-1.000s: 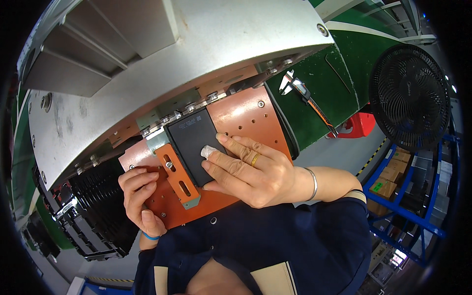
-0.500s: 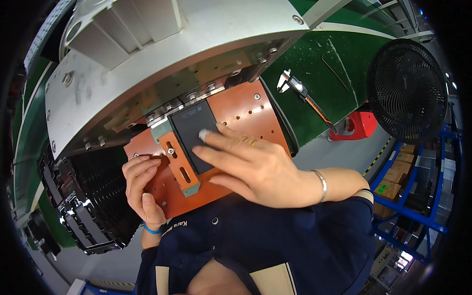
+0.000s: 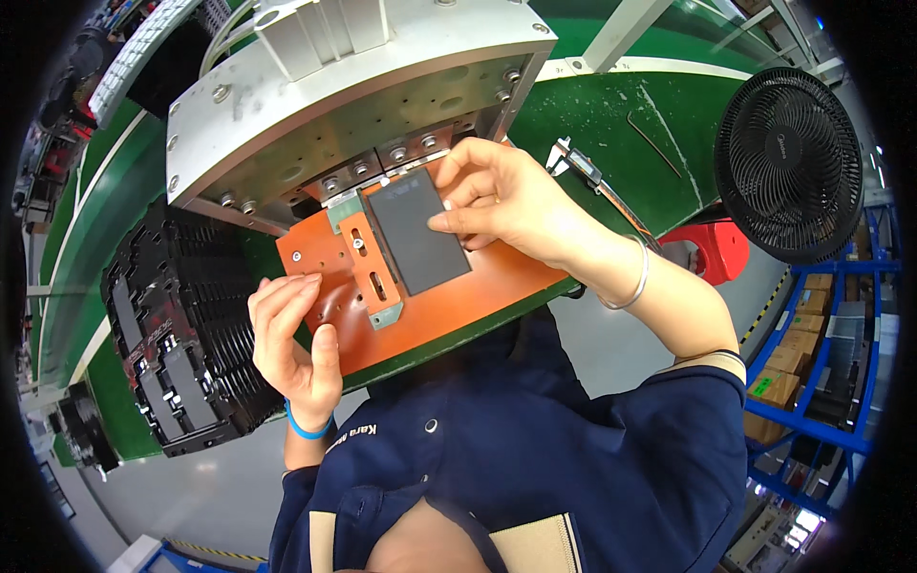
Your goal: The person processes small black rectangular electronic components using a press machine. They pick up components from a stack, place them into a jig on the machine, and operate the press. After pressing, they remove the components and place them back onto the stack. The person also uses a caliper to measure the components at various points.
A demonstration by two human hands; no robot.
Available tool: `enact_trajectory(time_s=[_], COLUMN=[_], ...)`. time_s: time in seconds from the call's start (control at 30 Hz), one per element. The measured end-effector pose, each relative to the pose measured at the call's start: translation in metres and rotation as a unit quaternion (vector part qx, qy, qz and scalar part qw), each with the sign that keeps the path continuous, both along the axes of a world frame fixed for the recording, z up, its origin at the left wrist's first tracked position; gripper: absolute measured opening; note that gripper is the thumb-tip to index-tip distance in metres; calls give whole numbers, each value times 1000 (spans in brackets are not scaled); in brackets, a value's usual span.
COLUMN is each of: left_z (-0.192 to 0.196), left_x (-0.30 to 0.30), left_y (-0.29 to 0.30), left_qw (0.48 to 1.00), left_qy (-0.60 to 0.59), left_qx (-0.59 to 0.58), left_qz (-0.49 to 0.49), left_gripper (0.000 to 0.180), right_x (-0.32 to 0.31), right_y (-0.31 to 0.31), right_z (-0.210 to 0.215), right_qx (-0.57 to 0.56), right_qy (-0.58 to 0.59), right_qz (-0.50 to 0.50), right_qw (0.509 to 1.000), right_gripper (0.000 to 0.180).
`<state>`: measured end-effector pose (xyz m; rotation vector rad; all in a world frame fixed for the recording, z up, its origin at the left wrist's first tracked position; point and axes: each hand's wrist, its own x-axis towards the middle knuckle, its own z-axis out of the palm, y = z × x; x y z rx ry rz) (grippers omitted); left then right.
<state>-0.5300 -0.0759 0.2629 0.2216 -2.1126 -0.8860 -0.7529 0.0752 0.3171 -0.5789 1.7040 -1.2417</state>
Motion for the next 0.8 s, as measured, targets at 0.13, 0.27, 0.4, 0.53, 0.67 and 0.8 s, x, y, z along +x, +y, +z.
enact_trajectory(time_s=[0.13,0.27,0.4,0.53,0.67,0.8], left_z=[12,28,36,39,38,38], left_x=[-3,-6,16,43,68,80], left_y=[11,23,28,32,39,44], left_qw=[1000,992,977,979,981,966], left_qy=[3,-4,5,29,15,8], left_qx=[17,117,203,198,191,258], left_qz=[-5,-51,-59,-37,4,31], left_gripper=[36,42,39,37,34,27], right_x=[15,43,64,77,93,103], right_y=[24,27,19,8,-5,-15], right_z=[-7,1,15,21,20,18], right_qx=[-127,-207,-207,-222,-256,-253], right_qy=[-45,-37,-73,-106,-122,-118], right_qz=[-58,-35,14,81,117,167], right_qw=[989,977,975,966,952,946], right_gripper=[28,31,30,30,29,30])
